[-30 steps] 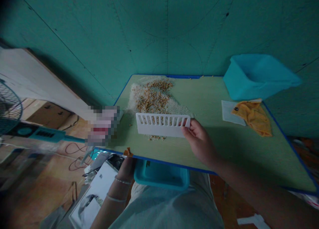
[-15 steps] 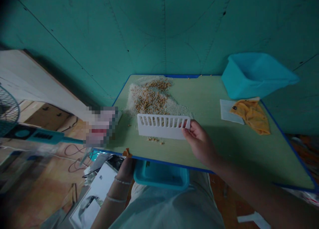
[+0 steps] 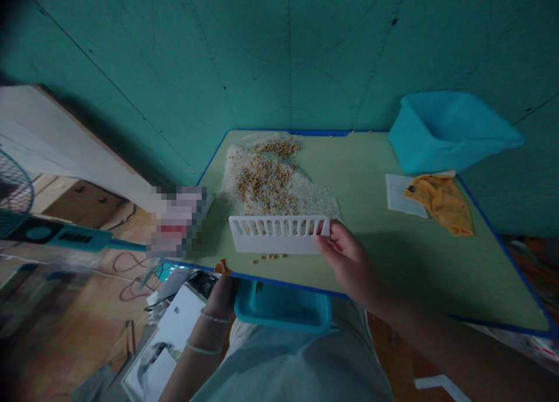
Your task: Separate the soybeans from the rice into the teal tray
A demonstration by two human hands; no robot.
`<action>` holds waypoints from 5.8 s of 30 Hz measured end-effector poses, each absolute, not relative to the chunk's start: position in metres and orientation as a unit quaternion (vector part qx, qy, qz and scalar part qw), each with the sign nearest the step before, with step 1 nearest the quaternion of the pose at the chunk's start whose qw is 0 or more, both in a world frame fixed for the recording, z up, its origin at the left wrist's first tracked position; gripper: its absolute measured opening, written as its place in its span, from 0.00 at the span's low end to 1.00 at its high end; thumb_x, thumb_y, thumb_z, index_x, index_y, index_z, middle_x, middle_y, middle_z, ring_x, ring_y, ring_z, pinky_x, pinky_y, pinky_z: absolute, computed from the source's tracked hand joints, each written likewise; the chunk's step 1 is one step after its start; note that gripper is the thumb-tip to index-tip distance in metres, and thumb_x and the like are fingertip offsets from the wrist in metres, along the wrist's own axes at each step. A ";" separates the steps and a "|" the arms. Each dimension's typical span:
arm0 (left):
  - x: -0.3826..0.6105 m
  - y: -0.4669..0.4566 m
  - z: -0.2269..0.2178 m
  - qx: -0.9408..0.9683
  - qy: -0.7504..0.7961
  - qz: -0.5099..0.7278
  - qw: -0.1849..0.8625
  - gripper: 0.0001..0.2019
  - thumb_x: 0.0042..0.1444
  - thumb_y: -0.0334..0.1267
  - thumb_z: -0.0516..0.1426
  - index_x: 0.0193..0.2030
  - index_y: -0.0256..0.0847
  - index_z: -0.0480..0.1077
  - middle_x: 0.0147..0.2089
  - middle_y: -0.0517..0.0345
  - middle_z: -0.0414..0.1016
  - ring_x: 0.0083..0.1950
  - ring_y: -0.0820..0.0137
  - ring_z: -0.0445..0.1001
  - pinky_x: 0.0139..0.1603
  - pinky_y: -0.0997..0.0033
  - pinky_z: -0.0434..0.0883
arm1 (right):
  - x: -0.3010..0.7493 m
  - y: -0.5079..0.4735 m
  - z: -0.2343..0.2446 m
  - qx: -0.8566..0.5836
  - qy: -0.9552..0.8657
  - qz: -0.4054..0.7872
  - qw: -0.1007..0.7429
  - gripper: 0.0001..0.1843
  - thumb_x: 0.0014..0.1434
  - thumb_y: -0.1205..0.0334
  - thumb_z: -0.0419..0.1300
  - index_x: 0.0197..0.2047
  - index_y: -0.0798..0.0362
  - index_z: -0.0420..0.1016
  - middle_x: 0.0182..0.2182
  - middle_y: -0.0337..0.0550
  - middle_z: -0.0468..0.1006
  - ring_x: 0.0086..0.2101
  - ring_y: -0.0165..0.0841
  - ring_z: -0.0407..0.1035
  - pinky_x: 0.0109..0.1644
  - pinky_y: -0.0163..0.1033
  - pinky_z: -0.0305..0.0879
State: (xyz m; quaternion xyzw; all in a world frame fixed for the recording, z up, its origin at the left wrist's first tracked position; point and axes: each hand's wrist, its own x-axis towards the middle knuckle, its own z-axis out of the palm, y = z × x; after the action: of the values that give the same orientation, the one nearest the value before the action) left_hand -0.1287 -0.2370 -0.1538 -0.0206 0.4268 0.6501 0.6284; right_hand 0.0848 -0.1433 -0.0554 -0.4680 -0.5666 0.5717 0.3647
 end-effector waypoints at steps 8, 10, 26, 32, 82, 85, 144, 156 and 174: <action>-0.127 -0.236 -0.148 -0.025 0.434 0.642 0.632 0.16 0.31 0.41 0.68 0.32 0.43 0.77 0.43 0.54 0.81 0.58 0.53 0.65 0.60 0.56 0.60 | 0.086 -0.151 -0.051 -0.470 -0.565 0.583 0.346 0.07 0.53 0.58 0.55 0.36 0.49 0.70 0.33 0.41 0.79 0.37 0.37 0.73 0.40 0.42 0.69; -0.127 -0.236 -0.147 -0.025 0.434 0.643 0.631 0.17 0.31 0.42 0.68 0.32 0.43 0.77 0.43 0.54 0.81 0.59 0.53 0.65 0.61 0.56 0.60 | 0.087 -0.153 -0.052 -0.473 -0.559 0.585 0.348 0.08 0.54 0.57 0.55 0.36 0.49 0.70 0.34 0.41 0.79 0.37 0.37 0.73 0.40 0.41 0.68; -0.131 -0.238 -0.154 -0.054 0.446 0.630 0.633 0.05 0.45 0.36 0.62 0.31 0.43 0.76 0.31 0.61 0.82 0.52 0.55 0.72 0.56 0.53 0.66 | 0.097 -0.172 -0.054 -0.480 -0.531 0.617 0.327 0.08 0.53 0.54 0.58 0.34 0.48 0.72 0.31 0.39 0.78 0.35 0.33 0.73 0.40 0.38 0.69; -0.131 -0.237 -0.156 -0.057 0.444 0.634 0.631 0.07 0.44 0.37 0.62 0.33 0.42 0.74 0.35 0.58 0.82 0.54 0.56 0.70 0.56 0.55 0.65 | 0.107 -0.174 -0.056 -0.466 -0.541 0.631 0.302 0.09 0.55 0.52 0.57 0.35 0.47 0.72 0.32 0.39 0.78 0.34 0.32 0.72 0.39 0.36 0.69; -0.166 -0.246 -0.135 -0.099 0.497 0.624 0.595 0.09 0.44 0.28 0.52 0.23 0.40 0.73 0.19 0.57 0.78 0.40 0.59 0.78 0.48 0.58 0.70 | 0.024 -0.077 -0.036 -0.331 -0.668 0.548 0.379 0.07 0.50 0.56 0.59 0.28 0.48 0.66 0.27 0.35 0.69 0.33 0.32 0.65 0.41 0.40 0.62; -0.162 -0.246 -0.135 -0.092 0.492 0.628 0.596 0.07 0.43 0.29 0.53 0.24 0.39 0.73 0.23 0.53 0.79 0.44 0.56 0.76 0.50 0.56 0.69 | 0.032 -0.090 -0.035 -0.338 -0.664 0.559 0.363 0.07 0.50 0.55 0.59 0.28 0.48 0.67 0.26 0.35 0.70 0.31 0.32 0.65 0.38 0.38 0.63; -0.130 -0.239 -0.147 -0.002 0.428 0.641 0.637 0.10 0.40 0.41 0.65 0.33 0.46 0.77 0.42 0.58 0.81 0.60 0.52 0.63 0.60 0.55 0.60 | 0.094 -0.067 -0.060 -0.419 -0.548 0.513 0.510 0.06 0.52 0.58 0.57 0.35 0.43 0.65 0.38 0.37 0.76 0.41 0.38 0.70 0.45 0.46 0.65; -0.125 -0.232 -0.152 0.000 0.452 0.639 0.623 0.13 0.33 0.44 0.67 0.31 0.51 0.78 0.41 0.63 0.81 0.61 0.54 0.61 0.62 0.58 0.59 | 0.097 -0.067 -0.070 -0.439 -0.538 0.526 0.491 0.07 0.50 0.58 0.58 0.35 0.46 0.66 0.31 0.38 0.77 0.34 0.36 0.72 0.39 0.44 0.67; -0.122 -0.230 -0.144 0.000 0.458 0.658 0.598 0.15 0.35 0.38 0.67 0.35 0.47 0.77 0.34 0.58 0.82 0.60 0.53 0.62 0.61 0.54 0.59 | 0.100 -0.074 -0.071 -0.444 -0.544 0.548 0.455 0.07 0.51 0.59 0.57 0.36 0.47 0.67 0.31 0.38 0.76 0.34 0.35 0.71 0.40 0.44 0.66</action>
State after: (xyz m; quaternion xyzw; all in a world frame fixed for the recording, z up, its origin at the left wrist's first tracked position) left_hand -0.1223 -0.2300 -0.1441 -0.0005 0.4578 0.6576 0.5983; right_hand 0.1005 -0.0743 -0.0711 -0.4436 -0.5438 0.5481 0.4551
